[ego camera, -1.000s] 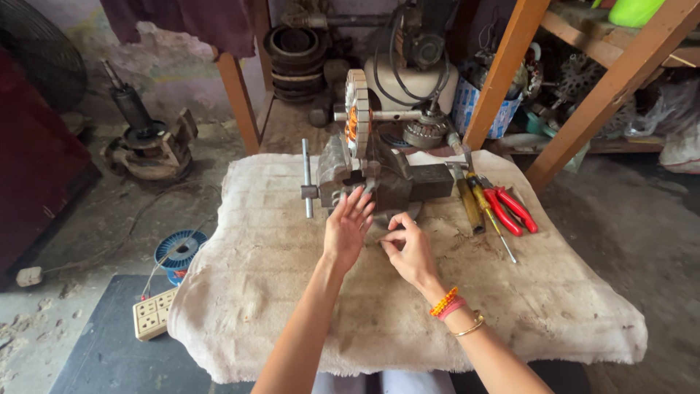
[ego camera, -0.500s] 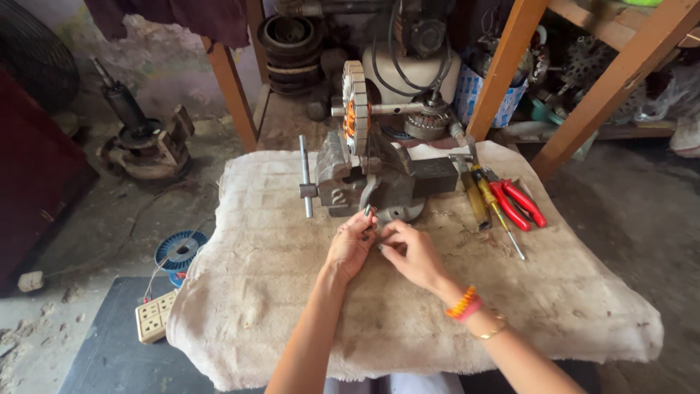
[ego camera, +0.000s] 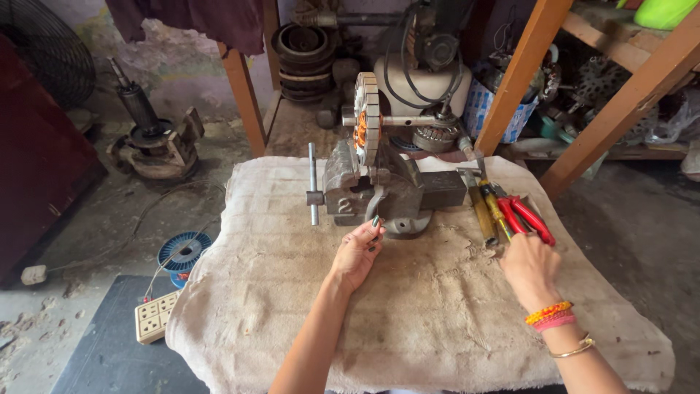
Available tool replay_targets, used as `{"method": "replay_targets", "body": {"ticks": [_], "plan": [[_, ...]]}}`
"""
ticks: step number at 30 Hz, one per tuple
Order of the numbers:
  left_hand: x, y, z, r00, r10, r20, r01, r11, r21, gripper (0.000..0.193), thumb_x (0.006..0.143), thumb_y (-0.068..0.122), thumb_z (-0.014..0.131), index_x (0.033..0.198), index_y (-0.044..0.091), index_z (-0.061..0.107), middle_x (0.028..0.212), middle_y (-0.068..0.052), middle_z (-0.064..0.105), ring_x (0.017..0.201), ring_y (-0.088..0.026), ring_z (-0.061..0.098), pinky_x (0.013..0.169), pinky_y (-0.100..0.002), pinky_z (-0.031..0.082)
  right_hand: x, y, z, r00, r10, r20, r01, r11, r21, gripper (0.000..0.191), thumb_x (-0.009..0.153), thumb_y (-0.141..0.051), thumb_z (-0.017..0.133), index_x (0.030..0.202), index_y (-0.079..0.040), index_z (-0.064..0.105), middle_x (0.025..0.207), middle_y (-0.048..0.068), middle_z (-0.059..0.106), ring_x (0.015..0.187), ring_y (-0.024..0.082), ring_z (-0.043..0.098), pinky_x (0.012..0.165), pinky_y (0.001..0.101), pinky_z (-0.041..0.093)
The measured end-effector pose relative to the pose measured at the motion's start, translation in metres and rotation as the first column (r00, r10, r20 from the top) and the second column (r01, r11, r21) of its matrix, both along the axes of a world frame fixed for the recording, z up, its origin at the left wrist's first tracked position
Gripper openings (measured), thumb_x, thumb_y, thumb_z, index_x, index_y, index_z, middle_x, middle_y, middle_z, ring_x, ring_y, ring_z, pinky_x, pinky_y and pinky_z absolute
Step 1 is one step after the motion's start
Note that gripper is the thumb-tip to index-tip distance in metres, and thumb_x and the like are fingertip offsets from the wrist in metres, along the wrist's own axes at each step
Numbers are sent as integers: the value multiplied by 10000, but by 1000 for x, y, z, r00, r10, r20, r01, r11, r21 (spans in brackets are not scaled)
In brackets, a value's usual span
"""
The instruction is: The person works on an electric motor stator clamped in a bench vise, pressing small rectangular insulation wedges into the slots around its circumference one at a time. They use a screwdriver to help seat a wedge, adjust the stator in the vise, and continue inserting wedges by hand around the part.
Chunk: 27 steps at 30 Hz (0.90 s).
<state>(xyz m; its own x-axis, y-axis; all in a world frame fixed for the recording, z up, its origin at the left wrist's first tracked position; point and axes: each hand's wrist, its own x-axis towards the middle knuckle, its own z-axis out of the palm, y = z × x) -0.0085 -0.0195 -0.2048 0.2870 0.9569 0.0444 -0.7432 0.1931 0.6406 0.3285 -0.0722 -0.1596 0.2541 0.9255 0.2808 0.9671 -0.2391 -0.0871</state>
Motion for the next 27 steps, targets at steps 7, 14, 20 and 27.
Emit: {"method": "replay_targets", "body": {"ticks": [7, 14, 20, 27], "plan": [[0, 0, -1, 1000, 7, 8, -6, 1000, -4, 158, 956, 136, 711, 1079, 38, 730, 904, -1, 704, 774, -61, 548, 677, -220, 430, 2, 11, 2, 993, -114, 29, 115, 992, -48, 178, 904, -136, 631, 954, -71, 789, 999, 213, 766, 974, 377, 747, 827, 497, 567], [0, 3, -4, 1000, 2, -13, -2, 1000, -10, 162, 955, 144, 718, 1088, 54, 730, 903, 15, 699, 770, -59, 536, 693, -224, 431, 5, -9, 63, 991, -133, -7, 133, 990, 42, 197, 809, -159, 745, 943, -20, 787, 968, 275, 743, 934, 438, 737, 798, 503, 575], [2, 2, -3, 1000, 2, -25, -1, 1000, 12, 163, 959, 147, 717, 1086, 45, 729, 906, 18, 698, 787, -57, 545, 700, -223, 429, -18, -24, 146, 953, -21, -301, 135, 922, 362, 83, 858, -3, 688, 872, 25, 764, 871, 275, 750, 813, 424, 711, 818, 485, 564], [2, 2, -3, 999, -2, -48, 2, 1000, -1, 162, 952, 143, 721, 1087, 55, 739, 914, 17, 699, 780, -57, 540, 710, -221, 434, -113, 14, 181, 169, 812, -559, -52, 573, 818, 100, 1058, 2, 593, 1127, 43, 652, 1003, 107, 729, 859, 145, 730, 711, 284, 630]]}}
